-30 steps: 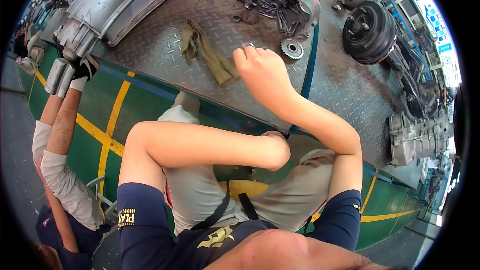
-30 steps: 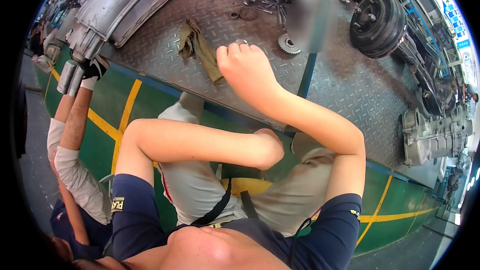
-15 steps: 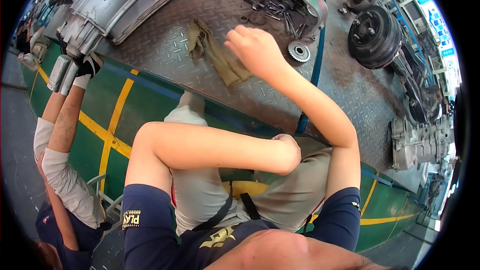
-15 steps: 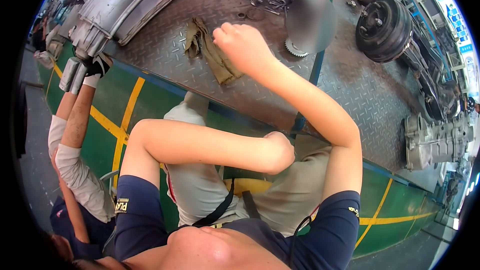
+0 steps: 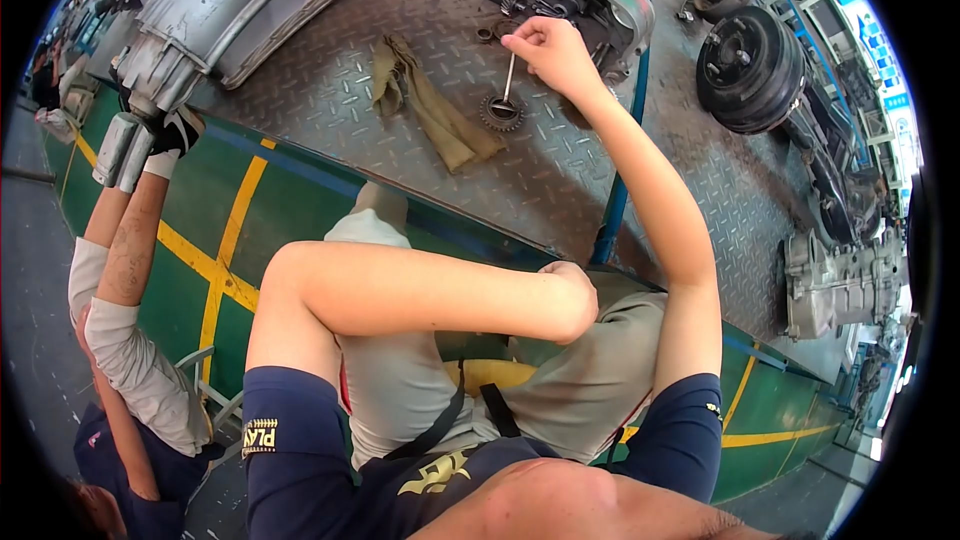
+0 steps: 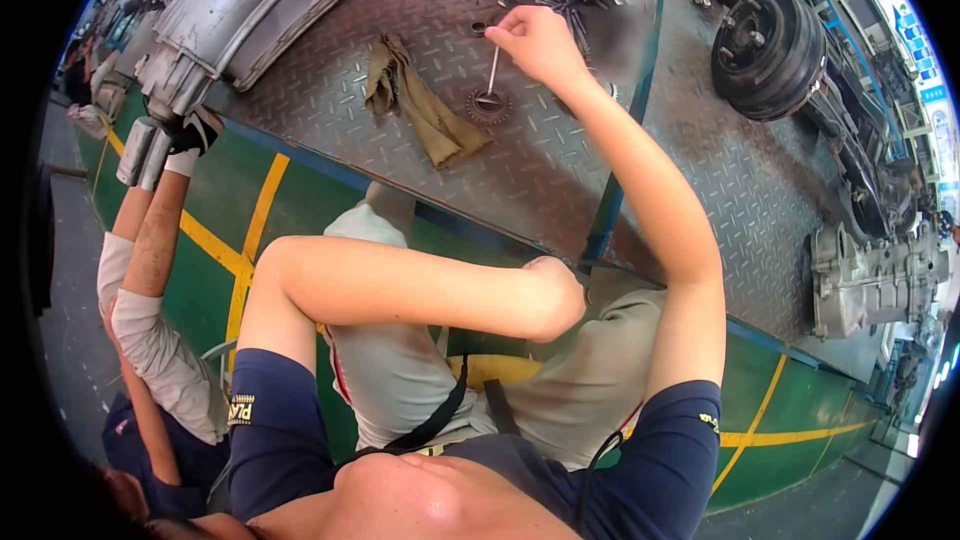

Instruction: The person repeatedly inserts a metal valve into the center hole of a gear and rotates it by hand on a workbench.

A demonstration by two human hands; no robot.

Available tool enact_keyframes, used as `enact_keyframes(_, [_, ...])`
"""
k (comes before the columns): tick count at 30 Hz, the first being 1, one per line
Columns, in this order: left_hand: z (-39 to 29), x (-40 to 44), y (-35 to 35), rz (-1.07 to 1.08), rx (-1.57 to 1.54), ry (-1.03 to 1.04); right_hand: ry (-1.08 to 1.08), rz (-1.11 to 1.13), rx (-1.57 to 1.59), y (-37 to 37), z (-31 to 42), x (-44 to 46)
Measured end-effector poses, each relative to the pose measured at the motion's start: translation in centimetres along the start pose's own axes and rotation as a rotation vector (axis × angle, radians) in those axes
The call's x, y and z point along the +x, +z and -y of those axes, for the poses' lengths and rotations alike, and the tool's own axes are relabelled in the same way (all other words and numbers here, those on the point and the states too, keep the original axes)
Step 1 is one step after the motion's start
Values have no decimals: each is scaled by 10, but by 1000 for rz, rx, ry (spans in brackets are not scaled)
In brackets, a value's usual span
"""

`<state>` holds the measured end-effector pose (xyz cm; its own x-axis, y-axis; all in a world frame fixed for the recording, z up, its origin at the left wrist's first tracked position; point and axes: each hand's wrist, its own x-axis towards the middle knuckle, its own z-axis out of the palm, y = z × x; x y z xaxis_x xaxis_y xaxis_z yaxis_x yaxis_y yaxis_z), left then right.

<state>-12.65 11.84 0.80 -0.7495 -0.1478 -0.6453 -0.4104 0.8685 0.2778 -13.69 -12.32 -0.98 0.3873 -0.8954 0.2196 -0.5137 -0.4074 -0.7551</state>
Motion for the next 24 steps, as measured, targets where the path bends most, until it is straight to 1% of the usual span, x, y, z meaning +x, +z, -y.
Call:
enact_keyframes(3, [1,2,2,10,7,-5,160,85,122,-14,-12,-4])
enact_keyframes(4, [0,2,2,10,9,-12,189,108,118,-20,-12,-8])
enact_keyframes(7, [0,2,4,14,16,-26,230,155,93,-31,-20,-19])
enact_keyframes(12, [0,7,7,35,24,-35,249,322,94,-44,-39,-39])
enact_keyframes(16, [2,8,7,58,37,-25,296,377,167,-57,-23,-56])
enact_keyframes(18, [2,12,7,110,59,-17,268,394,125,-60,-19,-63])
enact_keyframes(19, [2,13,8,103,55,-13,255,402,105,-60,-16,-66])
enact_keyframes(22, [3,13,9,96,53,-12,40,434,-236,-61,-5,-80])
enact_keyframes(24, [2,13,8,109,58,-26,-23,416,-385,-52,2,-96])
